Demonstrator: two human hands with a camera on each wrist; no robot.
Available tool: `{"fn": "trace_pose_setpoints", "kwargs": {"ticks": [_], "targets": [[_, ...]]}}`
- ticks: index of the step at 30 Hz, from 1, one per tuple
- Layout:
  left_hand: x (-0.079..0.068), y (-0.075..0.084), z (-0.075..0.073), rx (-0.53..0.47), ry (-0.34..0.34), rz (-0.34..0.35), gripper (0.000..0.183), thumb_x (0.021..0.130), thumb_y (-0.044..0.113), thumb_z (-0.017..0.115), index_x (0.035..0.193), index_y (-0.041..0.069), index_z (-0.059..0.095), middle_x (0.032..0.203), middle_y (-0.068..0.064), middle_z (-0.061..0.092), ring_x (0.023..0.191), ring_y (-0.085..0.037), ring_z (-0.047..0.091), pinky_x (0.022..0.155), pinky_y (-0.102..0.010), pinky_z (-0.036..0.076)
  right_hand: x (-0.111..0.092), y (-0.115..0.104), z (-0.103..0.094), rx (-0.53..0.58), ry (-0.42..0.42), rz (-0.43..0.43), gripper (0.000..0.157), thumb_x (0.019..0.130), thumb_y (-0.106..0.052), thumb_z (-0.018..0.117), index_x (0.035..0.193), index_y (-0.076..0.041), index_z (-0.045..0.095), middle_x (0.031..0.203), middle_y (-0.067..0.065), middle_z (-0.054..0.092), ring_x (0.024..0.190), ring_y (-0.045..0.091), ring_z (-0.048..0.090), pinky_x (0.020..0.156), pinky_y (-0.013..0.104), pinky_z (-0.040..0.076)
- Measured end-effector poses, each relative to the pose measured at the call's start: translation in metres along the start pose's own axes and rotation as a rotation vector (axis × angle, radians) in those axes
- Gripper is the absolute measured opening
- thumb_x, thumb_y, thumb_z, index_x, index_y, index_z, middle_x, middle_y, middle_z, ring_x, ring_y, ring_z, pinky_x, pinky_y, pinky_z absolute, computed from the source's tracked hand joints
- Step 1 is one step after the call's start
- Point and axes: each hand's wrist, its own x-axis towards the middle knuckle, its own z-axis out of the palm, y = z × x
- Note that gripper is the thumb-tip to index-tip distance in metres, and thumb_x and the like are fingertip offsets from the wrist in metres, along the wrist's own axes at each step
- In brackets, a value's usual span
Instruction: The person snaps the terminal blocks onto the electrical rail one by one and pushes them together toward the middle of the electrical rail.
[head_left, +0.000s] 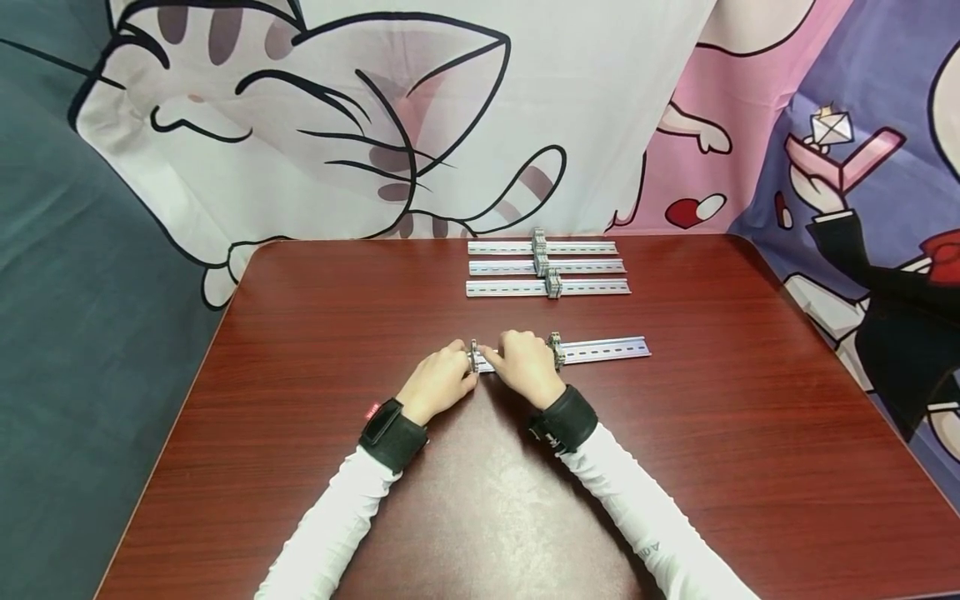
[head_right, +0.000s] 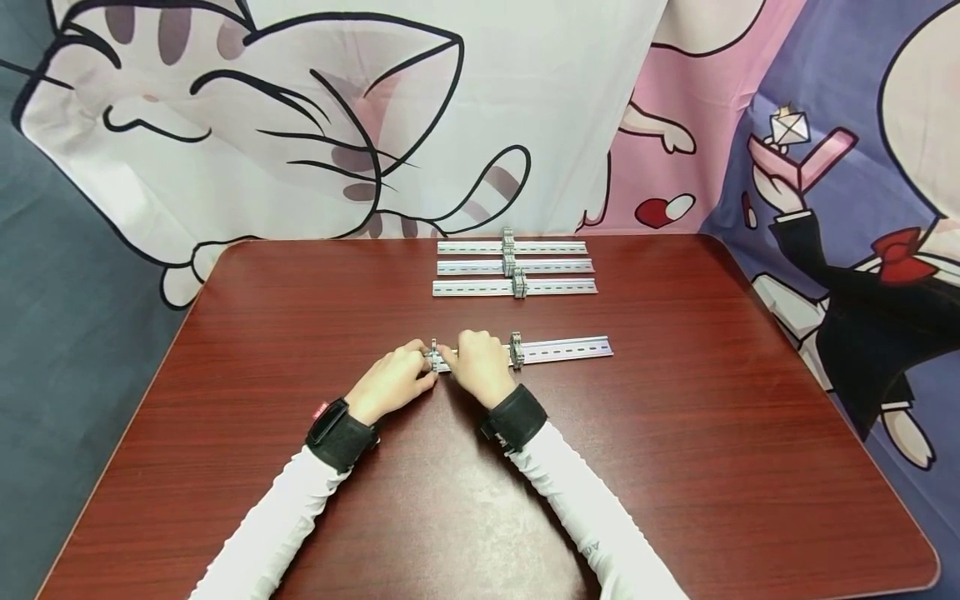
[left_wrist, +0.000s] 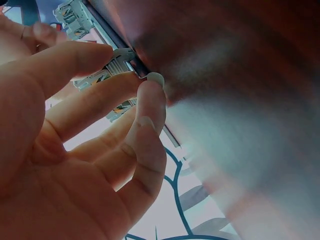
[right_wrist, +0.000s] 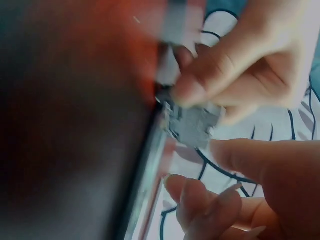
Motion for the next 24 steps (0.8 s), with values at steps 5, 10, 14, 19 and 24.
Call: {"fn": "trace_pose_setpoints", "kwargs": {"ticks": [5, 10, 14, 19, 24], "targets": [[0.0, 0.0, 0.001, -0.007, 0.006, 0.004, 0.02, 0.083, 0.012, 0.068, 0.065, 0.008, 0.061, 0.086, -0.009, 0.058, 0.062, -0.023, 0.06, 0.059, -0.042, 0.05, -0.004, -0.004, 0.011, -0.04, -0.034, -0.032, 0.037, 0.085, -0.033, 0.068, 0.059, -0.012, 0.053, 0.066, 0.012, 0.066, 0.067, 0.036, 0.067, 0.05, 0.044, 0.047], [-0.001, 0.0, 0.0, -0.011, 0.009, 0.008, 0.022, 0.083, 0.012, 0.068, 0.063, 0.008, 0.06, 0.085, -0.009, 0.058, 0.063, -0.025, 0.061, 0.06, -0.042, 0.051, -0.005, -0.007, 0.015, -0.019, -0.002, -0.059, 0.03, 0.087, -0.027, 0.065, 0.063, -0.009, 0.057, 0.071, 0.016, 0.068, 0.069, 0.039, 0.068, 0.053, 0.046, 0.049], [-0.001, 0.0, -0.001, -0.014, 0.017, 0.016, 0.02, 0.082, 0.012, 0.068, 0.064, 0.008, 0.06, 0.086, -0.01, 0.058, 0.065, -0.028, 0.063, 0.061, -0.043, 0.051, -0.005, -0.009, 0.013, 0.035, 0.022, -0.105, 0.033, 0.096, -0.029, 0.053, 0.072, -0.007, 0.061, 0.078, 0.019, 0.07, 0.073, 0.041, 0.068, 0.056, 0.049, 0.05], [-0.001, 0.0, -0.002, -0.021, 0.019, 0.02, 0.015, 0.08, 0.011, 0.069, 0.067, 0.01, 0.061, 0.085, -0.009, 0.057, 0.066, -0.028, 0.062, 0.061, -0.044, 0.051, -0.005, -0.011, 0.012, 0.044, -0.014, -0.179, 0.031, 0.094, -0.029, 0.054, 0.07, -0.01, 0.06, 0.076, 0.015, 0.07, 0.071, 0.038, 0.068, 0.055, 0.046, 0.049], [-0.001, -0.001, -0.001, -0.016, 0.008, 0.019, 0.014, 0.079, 0.009, 0.07, 0.068, 0.011, 0.062, 0.084, -0.009, 0.056, 0.066, -0.027, 0.061, 0.061, -0.044, 0.05, -0.005, -0.011, 0.011, 0.039, -0.01, -0.196, 0.03, 0.09, -0.026, 0.06, 0.063, -0.013, 0.055, 0.07, 0.011, 0.068, 0.069, 0.036, 0.067, 0.054, 0.044, 0.048]]}}
